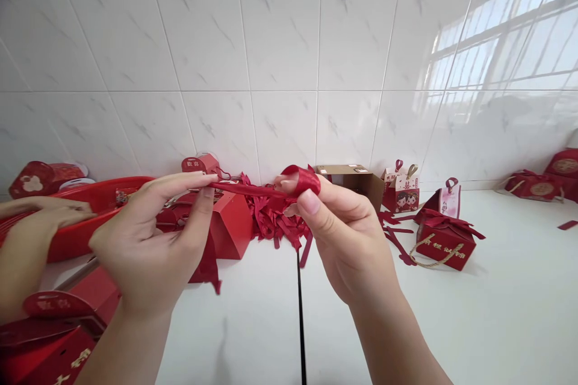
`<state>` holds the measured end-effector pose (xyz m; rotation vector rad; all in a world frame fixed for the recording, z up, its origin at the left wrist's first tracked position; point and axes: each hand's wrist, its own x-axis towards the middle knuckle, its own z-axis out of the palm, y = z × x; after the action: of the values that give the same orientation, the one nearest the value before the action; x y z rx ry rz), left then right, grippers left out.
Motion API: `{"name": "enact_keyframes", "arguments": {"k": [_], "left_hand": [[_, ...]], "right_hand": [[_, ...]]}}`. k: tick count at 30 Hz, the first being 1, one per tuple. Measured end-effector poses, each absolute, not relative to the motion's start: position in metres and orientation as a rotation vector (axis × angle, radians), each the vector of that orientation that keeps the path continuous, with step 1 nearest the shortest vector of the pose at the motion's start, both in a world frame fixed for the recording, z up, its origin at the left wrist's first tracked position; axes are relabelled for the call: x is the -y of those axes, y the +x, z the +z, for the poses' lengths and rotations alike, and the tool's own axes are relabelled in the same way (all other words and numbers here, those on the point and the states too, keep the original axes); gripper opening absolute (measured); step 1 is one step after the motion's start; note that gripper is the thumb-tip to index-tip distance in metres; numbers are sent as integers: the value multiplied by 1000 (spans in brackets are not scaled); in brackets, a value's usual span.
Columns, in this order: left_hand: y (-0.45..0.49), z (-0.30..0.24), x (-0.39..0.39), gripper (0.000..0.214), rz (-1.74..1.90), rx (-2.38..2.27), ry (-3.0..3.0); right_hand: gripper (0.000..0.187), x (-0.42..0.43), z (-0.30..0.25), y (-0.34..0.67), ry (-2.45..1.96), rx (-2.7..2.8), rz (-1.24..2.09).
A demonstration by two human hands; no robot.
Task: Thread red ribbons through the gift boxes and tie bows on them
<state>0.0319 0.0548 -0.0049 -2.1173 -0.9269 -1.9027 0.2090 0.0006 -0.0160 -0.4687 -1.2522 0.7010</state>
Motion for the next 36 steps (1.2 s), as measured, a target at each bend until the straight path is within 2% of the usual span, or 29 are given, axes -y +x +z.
{"name": "enact_keyframes", "arguments": {"k": [5, 11, 19, 24, 28, 36], "left_hand": [[35, -5, -58, 24, -2002, 951, -2355], [32, -1, -56, 17, -1959, 1064, -2643], [30, 1, -55, 25, -1563, 1279, -3138], [24, 8, -47, 25, -1117, 1101, -3594], [18, 12, -43, 17, -974, 907, -3751], [15, 11, -42, 14, -614, 717, -3917]], "right_hand": [[11, 1, -15, 205, -429, 1297, 692], [10, -3, -15, 208, -471, 1186, 657], [8, -11, -15, 215, -489, 1023, 539], [9, -13, -13, 225, -511, 999, 520], [8, -16, -12, 231, -501, 944, 538], [8, -27, -17, 235, -505, 840, 591]]}}
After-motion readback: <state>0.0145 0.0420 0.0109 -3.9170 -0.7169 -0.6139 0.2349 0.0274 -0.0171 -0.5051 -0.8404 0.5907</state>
